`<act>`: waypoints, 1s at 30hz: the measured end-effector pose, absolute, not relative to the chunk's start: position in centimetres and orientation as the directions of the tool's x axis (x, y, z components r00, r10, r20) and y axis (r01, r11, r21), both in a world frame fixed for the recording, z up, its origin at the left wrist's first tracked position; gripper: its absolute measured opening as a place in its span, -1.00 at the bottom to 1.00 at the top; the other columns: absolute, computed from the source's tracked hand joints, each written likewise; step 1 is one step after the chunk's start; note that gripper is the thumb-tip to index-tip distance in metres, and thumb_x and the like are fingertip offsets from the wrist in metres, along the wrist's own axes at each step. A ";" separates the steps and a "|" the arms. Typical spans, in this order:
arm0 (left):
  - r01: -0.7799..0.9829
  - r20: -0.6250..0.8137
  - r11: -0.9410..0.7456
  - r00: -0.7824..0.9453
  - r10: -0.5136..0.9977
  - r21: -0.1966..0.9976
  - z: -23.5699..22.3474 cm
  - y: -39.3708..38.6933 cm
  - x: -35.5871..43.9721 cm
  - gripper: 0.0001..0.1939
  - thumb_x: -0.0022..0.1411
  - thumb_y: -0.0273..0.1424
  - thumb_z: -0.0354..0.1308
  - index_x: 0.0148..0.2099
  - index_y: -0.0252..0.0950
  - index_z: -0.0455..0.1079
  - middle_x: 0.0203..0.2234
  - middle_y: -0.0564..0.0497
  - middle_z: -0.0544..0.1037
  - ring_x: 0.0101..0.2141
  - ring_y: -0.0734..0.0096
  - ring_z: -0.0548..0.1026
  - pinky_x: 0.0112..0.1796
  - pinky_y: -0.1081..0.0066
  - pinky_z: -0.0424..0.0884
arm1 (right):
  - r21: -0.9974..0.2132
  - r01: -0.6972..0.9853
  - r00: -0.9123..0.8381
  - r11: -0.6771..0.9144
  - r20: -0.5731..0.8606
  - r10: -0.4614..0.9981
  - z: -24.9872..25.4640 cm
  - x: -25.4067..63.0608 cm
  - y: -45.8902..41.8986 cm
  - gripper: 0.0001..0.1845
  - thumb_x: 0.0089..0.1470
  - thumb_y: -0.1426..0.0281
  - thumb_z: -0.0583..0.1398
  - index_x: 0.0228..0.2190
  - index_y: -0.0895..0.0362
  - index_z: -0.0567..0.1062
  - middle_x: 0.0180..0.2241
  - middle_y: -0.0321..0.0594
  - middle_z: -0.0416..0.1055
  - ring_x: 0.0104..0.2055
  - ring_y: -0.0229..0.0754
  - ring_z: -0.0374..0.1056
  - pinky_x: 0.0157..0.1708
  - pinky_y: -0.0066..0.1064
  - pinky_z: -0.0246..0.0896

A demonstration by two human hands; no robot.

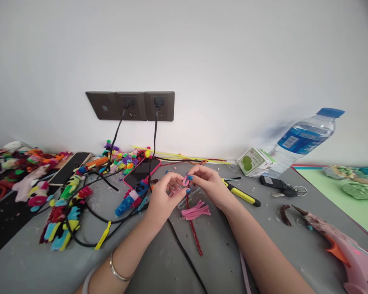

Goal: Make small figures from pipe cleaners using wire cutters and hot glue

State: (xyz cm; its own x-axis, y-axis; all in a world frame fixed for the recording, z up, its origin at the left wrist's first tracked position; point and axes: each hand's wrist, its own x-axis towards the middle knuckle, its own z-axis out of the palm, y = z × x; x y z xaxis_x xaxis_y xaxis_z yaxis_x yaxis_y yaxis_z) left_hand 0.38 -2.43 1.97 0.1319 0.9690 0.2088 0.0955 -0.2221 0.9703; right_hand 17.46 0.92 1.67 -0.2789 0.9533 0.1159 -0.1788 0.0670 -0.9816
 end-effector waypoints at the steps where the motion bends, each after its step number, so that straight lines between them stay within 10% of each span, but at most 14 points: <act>1: 0.144 0.237 -0.254 0.126 0.963 0.956 2.0 -2.5 0.4 -0.88 0.13 -0.47 0.24 -0.23 -0.24 0.43 -0.35 0.03 0.53 -0.41 0.45 0.43 -0.38 0.47 0.31 | -0.981 -0.179 -0.279 0.068 0.117 0.953 1.7 17.4 0.9 -0.73 -0.02 0.18 0.39 -0.44 0.11 0.54 -0.45 -0.26 0.48 -0.40 -0.24 0.34 -0.34 -0.39 0.28; 30: 0.389 0.678 -0.655 0.099 0.729 0.648 1.7 -1.8 -0.5 -0.90 0.24 -0.53 0.22 -0.27 -0.27 0.54 -0.41 0.01 0.55 -0.38 0.48 0.51 -0.38 0.52 0.42 | -0.898 -0.373 -0.413 -0.233 -0.064 0.909 1.7 17.1 0.6 -0.71 -0.10 0.22 0.45 -0.46 0.16 0.56 -0.51 -0.33 0.41 -0.48 -0.35 0.29 -0.42 -0.49 0.16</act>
State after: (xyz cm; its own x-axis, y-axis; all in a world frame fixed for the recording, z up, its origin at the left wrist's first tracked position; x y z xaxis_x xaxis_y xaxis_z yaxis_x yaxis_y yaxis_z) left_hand -0.52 -1.85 1.67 0.0986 0.7287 0.6776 0.3894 -0.6549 0.6477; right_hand 17.09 0.64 1.72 -0.4128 0.9085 -0.0644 -0.3726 -0.2330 -0.8983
